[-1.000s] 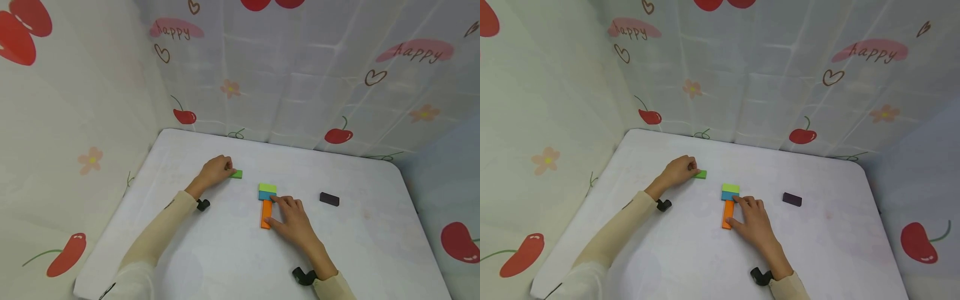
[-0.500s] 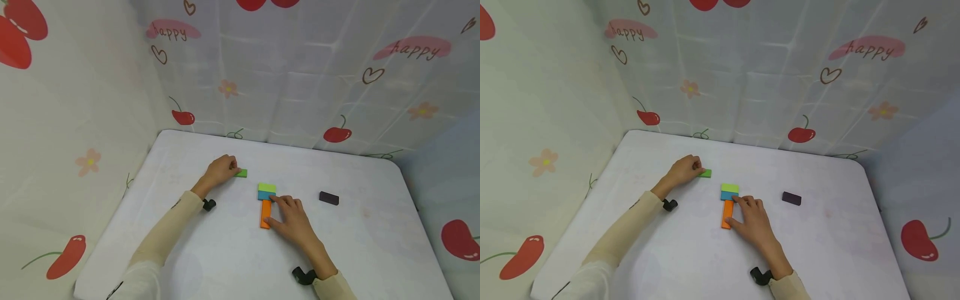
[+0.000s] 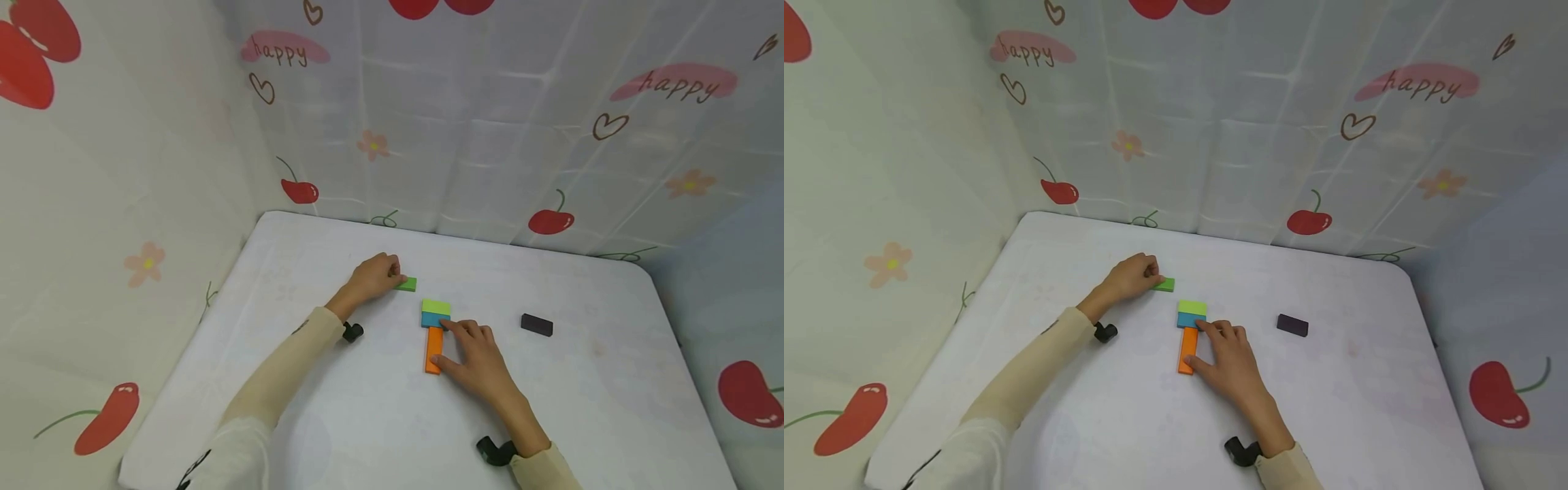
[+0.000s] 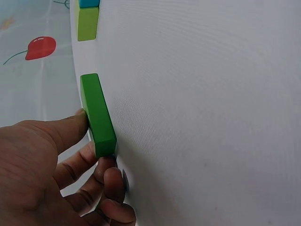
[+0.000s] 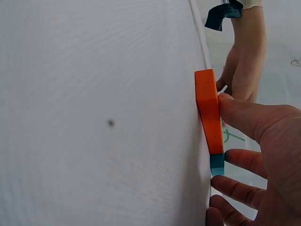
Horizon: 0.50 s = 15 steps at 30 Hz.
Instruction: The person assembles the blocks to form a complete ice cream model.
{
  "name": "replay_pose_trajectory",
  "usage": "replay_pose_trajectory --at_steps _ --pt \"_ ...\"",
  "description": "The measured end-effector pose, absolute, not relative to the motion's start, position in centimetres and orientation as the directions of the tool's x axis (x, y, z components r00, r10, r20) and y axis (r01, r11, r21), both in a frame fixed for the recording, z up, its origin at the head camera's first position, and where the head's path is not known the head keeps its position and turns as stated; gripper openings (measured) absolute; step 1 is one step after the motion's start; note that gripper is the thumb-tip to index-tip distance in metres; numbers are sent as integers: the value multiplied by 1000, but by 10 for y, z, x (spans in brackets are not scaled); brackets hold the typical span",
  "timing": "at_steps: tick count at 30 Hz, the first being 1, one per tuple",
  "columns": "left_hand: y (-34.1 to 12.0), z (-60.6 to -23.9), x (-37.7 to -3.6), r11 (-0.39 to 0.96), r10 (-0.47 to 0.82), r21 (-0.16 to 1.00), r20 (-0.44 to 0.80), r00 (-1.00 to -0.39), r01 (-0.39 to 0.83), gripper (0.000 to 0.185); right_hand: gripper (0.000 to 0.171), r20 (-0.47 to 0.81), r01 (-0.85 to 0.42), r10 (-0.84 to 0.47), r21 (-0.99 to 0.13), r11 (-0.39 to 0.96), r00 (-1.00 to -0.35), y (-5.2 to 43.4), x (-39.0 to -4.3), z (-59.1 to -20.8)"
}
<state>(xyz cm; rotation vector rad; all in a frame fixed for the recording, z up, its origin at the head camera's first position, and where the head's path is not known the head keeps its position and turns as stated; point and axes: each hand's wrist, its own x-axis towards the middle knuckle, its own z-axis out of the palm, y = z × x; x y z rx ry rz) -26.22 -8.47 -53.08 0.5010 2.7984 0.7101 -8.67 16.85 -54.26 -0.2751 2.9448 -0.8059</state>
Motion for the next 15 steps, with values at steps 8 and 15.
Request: replay_pose_trajectory --at_steps 8,15 --pt "-74 -529 -264 806 409 516 -129 -904 291 28 73 -39 -143 -189 -510 848 -981 168 -87 -541" --pt "-65 -532 -265 805 414 514 -132 -901 295 29 73 -39 -144 -190 -512 847 -981 168 -87 -541"
